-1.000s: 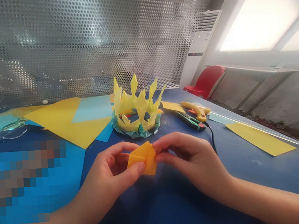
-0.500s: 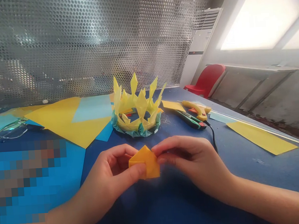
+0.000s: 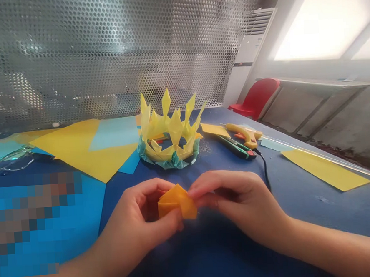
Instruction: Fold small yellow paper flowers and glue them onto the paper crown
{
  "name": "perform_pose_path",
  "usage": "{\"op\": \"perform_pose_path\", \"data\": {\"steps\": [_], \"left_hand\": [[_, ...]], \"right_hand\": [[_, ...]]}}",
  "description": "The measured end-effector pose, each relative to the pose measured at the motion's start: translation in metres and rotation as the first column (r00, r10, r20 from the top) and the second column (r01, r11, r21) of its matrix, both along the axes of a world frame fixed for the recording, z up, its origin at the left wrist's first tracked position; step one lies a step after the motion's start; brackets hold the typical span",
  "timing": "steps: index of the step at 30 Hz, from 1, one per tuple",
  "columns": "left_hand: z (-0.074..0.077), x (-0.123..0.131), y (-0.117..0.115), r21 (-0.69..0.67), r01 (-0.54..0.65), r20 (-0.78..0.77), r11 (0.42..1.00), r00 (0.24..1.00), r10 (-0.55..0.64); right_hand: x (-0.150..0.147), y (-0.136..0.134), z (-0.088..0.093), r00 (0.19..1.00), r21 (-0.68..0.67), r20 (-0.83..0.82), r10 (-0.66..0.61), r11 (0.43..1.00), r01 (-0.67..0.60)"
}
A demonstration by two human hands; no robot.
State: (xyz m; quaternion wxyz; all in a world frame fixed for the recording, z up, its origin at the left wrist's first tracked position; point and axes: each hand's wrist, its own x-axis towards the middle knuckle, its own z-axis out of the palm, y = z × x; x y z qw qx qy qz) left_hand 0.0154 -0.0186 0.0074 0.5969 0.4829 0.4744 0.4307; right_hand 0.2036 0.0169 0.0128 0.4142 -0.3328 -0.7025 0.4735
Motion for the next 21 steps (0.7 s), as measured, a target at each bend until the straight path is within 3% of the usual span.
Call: {"op": "perform_pose_path", "data": {"steps": [3, 5, 11, 14, 16, 21], "left_hand": [[-0.0026, -0.0015, 0.0013, 0.010, 0.048, -0.092, 0.999, 0.995, -0.046], [-0.0047, -0.0021, 0.0021, 0.040, 0.022, -0.145, 0.999, 0.989, -0.016], [-0.0052, -0.0005, 0.0008, 0.122, -0.004, -0.243, 0.993, 0.969, 0.034], [-0.0041, -0.0002, 0.0003, 0.126, -0.007, -0.255, 0.992, 0.966, 0.039], [-0.0042, -0.0005, 0.0005, 0.110, -0.018, -0.233, 0.994, 0.971, 0.043], [-0.0071, -0.0014, 0.0016, 0.050, -0.044, -0.152, 0.998, 0.987, 0.051]], "right_hand": [[0.0003, 0.0003, -0.0008, 0.998, 0.032, 0.044, 0.048, 0.998, -0.050], [0.0005, 0.0009, -0.0020, 0.998, 0.001, 0.044, 0.045, 0.999, -0.045], [-0.0015, 0.0022, -0.0046, 0.990, -0.311, 0.071, 0.118, 0.946, -0.091], [-0.0022, 0.0021, -0.0039, 0.989, -0.366, 0.103, 0.107, 0.928, -0.062], [-0.0020, 0.0017, -0.0036, 0.990, -0.349, 0.125, 0.066, 0.937, -0.018], [-0.0007, -0.0001, -0.0039, 0.970, -0.152, 0.244, -0.001, 0.988, 0.039]]}}
